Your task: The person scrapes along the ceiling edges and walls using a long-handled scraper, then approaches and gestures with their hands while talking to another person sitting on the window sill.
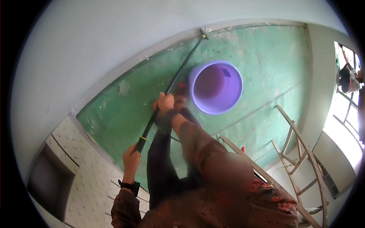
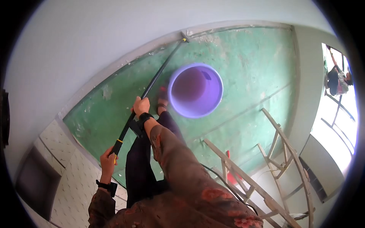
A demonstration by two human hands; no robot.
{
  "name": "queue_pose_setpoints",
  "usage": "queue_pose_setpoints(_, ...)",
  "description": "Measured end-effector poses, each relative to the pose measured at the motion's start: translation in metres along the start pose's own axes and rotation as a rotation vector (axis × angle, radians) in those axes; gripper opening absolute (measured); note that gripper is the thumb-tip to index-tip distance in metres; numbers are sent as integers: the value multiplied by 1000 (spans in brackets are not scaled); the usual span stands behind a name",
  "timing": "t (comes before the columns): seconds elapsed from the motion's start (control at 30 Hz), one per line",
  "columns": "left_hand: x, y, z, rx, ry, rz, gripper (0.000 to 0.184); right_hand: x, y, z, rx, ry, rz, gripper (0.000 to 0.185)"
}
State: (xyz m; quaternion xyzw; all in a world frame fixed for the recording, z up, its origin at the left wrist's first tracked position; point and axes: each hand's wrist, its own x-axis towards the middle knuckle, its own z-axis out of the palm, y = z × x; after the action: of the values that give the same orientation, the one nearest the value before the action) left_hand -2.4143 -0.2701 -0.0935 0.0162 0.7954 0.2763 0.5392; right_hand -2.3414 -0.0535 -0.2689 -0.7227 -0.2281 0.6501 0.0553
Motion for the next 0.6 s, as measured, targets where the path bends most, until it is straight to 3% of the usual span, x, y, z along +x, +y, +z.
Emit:
queue_pose_setpoints(0.1, 4, -9, -7, 7, -10, -55, 38, 8, 11, 2, -41, -26, 33, 31)
queue_pose_setpoints(0.17, 6, -11, -8, 4, -10, -77, 37, 4, 14, 3, -153, 2, -58, 31)
queue_pose_setpoints(0.33, 13, -3, -3, 0, 41, -141, 37, 10, 9, 1, -97, 3, -24, 31)
queue_pose_setpoints(0.6, 7, -6, -14, 21, 21, -99, 36, -12, 3, 9, -239, 55, -26, 32)
